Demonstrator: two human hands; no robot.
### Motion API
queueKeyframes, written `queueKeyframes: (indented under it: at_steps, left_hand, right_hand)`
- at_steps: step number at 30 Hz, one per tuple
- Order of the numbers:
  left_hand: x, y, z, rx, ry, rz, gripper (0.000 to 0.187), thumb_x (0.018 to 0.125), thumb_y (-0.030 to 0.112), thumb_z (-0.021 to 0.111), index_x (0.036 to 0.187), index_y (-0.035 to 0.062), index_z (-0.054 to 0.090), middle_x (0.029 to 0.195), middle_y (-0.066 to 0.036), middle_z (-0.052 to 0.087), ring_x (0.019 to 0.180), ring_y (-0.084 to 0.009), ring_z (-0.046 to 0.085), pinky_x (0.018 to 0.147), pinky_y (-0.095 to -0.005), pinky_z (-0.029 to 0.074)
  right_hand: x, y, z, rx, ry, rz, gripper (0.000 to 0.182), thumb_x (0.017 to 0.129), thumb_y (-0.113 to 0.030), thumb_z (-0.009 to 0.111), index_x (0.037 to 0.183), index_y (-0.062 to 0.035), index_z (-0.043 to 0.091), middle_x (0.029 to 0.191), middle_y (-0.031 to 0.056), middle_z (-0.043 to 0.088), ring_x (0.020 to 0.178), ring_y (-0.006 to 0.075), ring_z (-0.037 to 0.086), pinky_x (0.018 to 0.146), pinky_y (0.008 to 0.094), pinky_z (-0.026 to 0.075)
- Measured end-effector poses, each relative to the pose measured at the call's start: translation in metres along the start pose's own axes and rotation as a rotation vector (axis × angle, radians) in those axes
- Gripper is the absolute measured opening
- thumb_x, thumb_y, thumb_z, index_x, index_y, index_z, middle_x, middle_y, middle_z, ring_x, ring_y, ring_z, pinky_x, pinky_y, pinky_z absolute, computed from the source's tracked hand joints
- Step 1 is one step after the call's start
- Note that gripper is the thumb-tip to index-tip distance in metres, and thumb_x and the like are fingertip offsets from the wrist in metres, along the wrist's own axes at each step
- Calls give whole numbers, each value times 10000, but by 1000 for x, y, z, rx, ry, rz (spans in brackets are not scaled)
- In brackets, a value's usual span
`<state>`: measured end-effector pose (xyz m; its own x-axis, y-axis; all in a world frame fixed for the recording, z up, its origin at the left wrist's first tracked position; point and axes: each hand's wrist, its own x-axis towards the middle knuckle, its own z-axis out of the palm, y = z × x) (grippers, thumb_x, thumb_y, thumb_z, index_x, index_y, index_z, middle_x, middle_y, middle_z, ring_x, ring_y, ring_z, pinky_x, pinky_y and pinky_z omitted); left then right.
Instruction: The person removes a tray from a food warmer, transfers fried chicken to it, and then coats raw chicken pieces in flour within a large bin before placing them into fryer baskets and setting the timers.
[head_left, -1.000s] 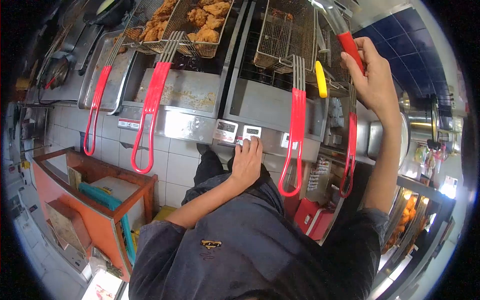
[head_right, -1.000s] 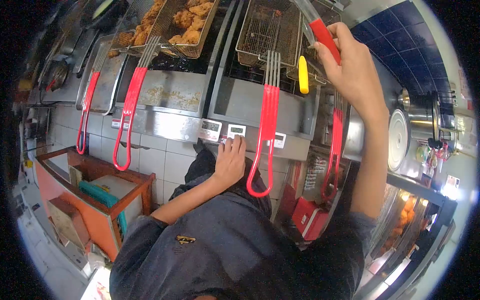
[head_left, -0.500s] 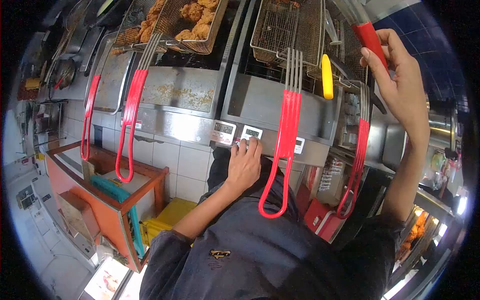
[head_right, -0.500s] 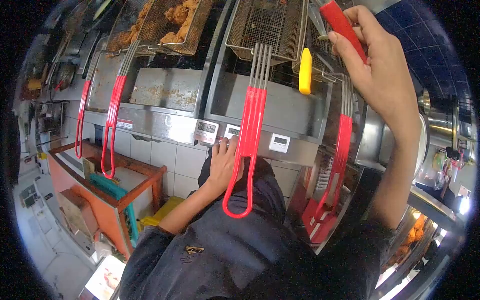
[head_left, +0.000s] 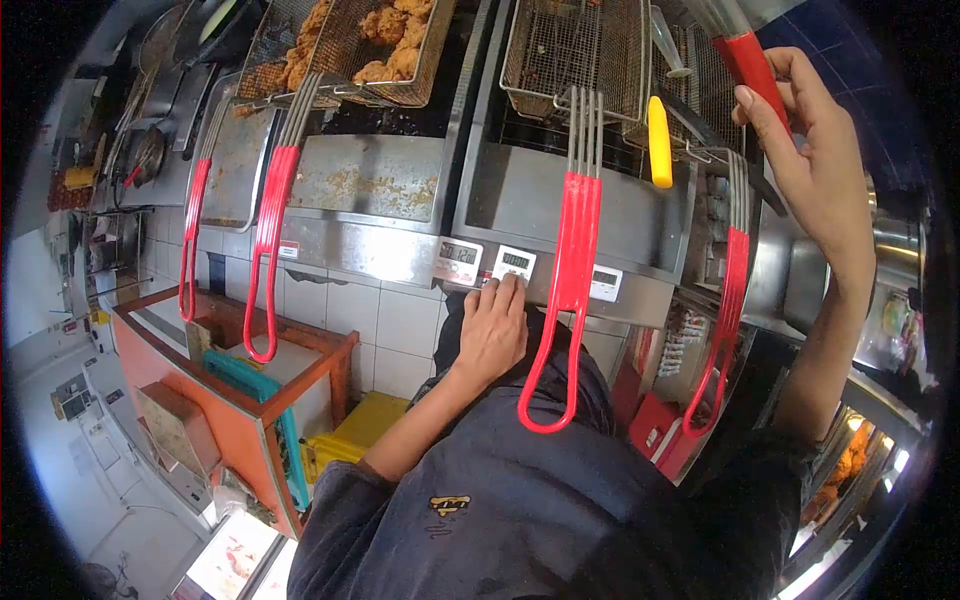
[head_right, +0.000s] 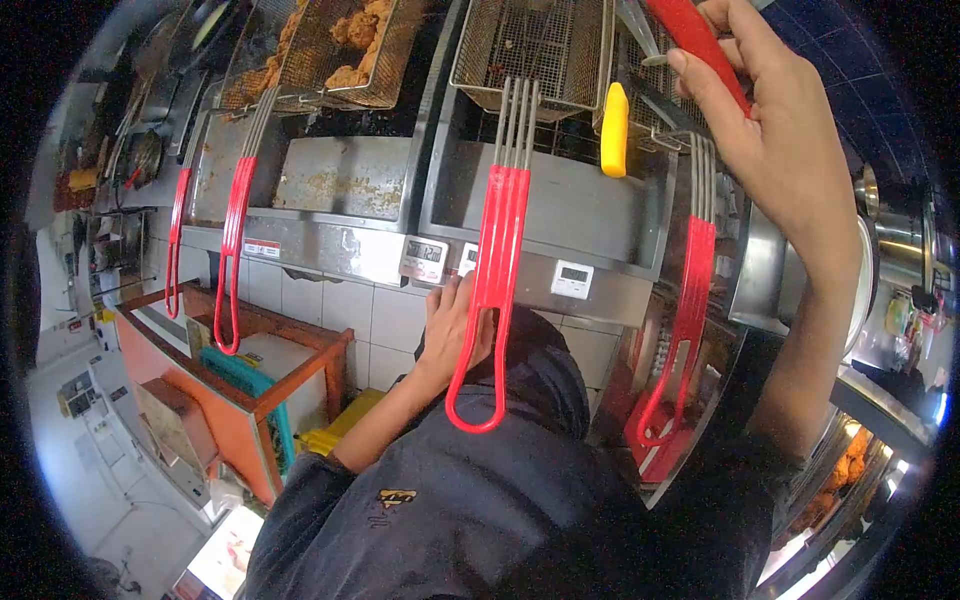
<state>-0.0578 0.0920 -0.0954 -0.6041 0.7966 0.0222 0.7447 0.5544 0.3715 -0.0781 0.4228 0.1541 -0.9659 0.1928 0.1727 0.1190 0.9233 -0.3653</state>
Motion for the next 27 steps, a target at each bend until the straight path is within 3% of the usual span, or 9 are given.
queueKeyframes:
  at_steps: [5, 11, 20, 23, 27]
  left_hand:
    - [-8, -5, 1, 13, -2, -61, 575, 777, 156, 644, 1306, -17, 501, 1112, -134, 550, 1032, -283, 526, 860, -422, 381]
    - [-5, -4, -5, 22, -43, -79, 605, 757, 148, 657, 1324, 8, 502, 1115, -134, 552, 1047, -285, 529, 861, -417, 383]
    - [-2, -3, -4, 41, -43, -70, 613, 752, 144, 662, 1326, -2, 503, 1074, -127, 553, 1006, -292, 526, 835, -413, 392]
    - [-1, -3, -6, 39, -45, -61, 609, 752, 145, 665, 1317, -15, 505, 1077, -127, 548, 1001, -290, 525, 834, -407, 393]
    - [-1, -2, -6, 37, -37, -59, 604, 752, 139, 666, 1313, -22, 507, 1076, -129, 543, 998, -287, 525, 833, -403, 394]
  right_hand:
    - [-6, -2, 2, -2, 13, 20, 221, 988, -190, 582, 1132, -24, 559, 804, 43, 659, 769, 63, 580, 750, 242, 454]
    - [-5, -9, 1, 32, -4, 75, 214, 988, -188, 580, 1128, -26, 559, 794, 40, 653, 757, 63, 569, 730, 248, 451]
    - [-4, -3, 4, 76, 30, -16, 209, 986, -177, 579, 1124, -22, 555, 800, 45, 658, 770, 69, 586, 745, 249, 460]
    - [-4, -4, 5, 100, 71, -60, 209, 969, -163, 595, 1088, -4, 532, 786, 109, 670, 716, 131, 623, 692, 286, 476]
    - [-4, -9, 2, 122, 38, -8, 202, 970, -164, 593, 1077, -4, 529, 786, 111, 669, 719, 127, 623, 692, 286, 476]
